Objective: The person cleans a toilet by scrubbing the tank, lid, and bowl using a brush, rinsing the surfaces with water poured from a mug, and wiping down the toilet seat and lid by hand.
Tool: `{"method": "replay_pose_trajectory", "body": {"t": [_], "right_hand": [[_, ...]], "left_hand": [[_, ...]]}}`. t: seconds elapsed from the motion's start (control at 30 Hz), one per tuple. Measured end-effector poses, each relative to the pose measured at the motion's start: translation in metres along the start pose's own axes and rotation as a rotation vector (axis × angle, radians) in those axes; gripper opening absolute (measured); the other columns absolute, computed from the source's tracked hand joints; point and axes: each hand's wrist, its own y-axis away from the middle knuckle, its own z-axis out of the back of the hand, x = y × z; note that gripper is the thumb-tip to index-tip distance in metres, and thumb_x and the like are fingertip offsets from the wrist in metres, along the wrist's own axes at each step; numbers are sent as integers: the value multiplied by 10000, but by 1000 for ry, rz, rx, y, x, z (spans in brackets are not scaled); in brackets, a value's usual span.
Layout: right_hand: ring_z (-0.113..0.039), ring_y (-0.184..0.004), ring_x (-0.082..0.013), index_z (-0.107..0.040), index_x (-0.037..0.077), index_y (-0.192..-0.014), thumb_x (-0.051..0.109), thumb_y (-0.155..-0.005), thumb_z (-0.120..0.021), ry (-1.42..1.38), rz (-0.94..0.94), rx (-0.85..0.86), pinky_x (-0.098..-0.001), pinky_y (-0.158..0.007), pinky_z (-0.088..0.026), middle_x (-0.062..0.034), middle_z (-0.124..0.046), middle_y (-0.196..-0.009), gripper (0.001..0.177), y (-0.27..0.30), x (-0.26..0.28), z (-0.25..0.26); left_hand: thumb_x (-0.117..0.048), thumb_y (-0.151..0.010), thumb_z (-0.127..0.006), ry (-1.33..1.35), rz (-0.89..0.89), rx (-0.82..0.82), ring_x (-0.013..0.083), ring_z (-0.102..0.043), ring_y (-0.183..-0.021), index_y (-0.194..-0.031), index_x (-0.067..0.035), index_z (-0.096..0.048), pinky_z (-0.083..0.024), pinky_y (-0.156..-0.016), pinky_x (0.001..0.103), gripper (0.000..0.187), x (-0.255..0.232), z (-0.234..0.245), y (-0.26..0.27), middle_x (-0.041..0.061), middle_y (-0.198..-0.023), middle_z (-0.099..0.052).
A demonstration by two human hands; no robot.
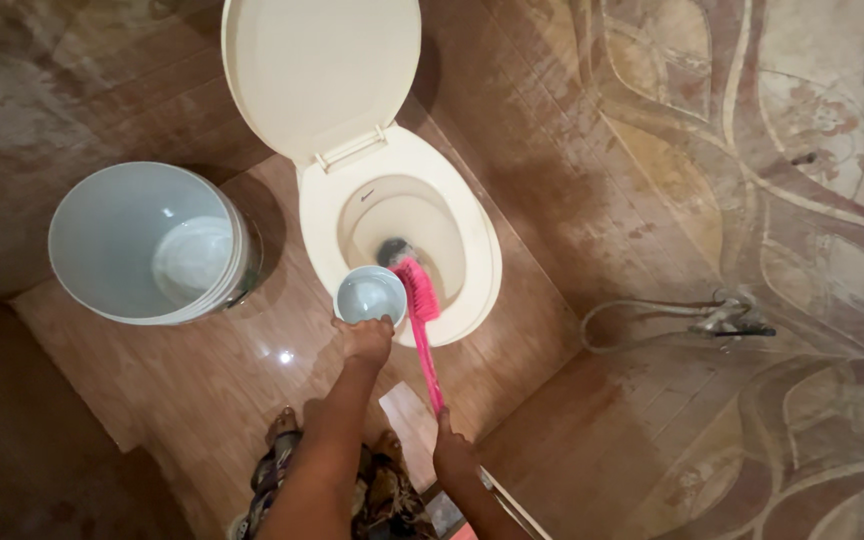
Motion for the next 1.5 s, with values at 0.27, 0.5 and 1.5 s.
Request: {"method": "replay_pose_trajectory", "body": {"t": [0.27,0.5,1.5], "right_hand": [[-700,-1004,-420,-155,193,-1611,118,-1011,-428,23,-10,11,-543,-863,-568,-259,-694,-1060,664,1,4,5],[-719,-959,-406,-164,194,-1613,126,-1000,-440,34,-10,-21,-556,-843,-572,-242,-702,-1062,676,-1,3,2],[-493,-454,-155,-604,70,-1048,-29,-838,-686,-1340,-270,131,-317,-409,-397,-73,-566,-658,246,-18,59,107]], "left_hand": [[-202,-1012,-470,-15,-32,-17,282,-757,-962,-1121,-186,-667,-215,-962,888,226,1,0,0,80,-1011,-778],[-175,-983,-491,-14,-24,-7,263,-757,-978,-1119,-185,-662,-168,-1007,901,219,-2,1,2,65,-996,-784],[-553,-902,-625,-26,85,-125,247,-754,-891,-1040,-221,-758,-290,-1040,808,383,90,54,-49,43,-986,-770]]}}
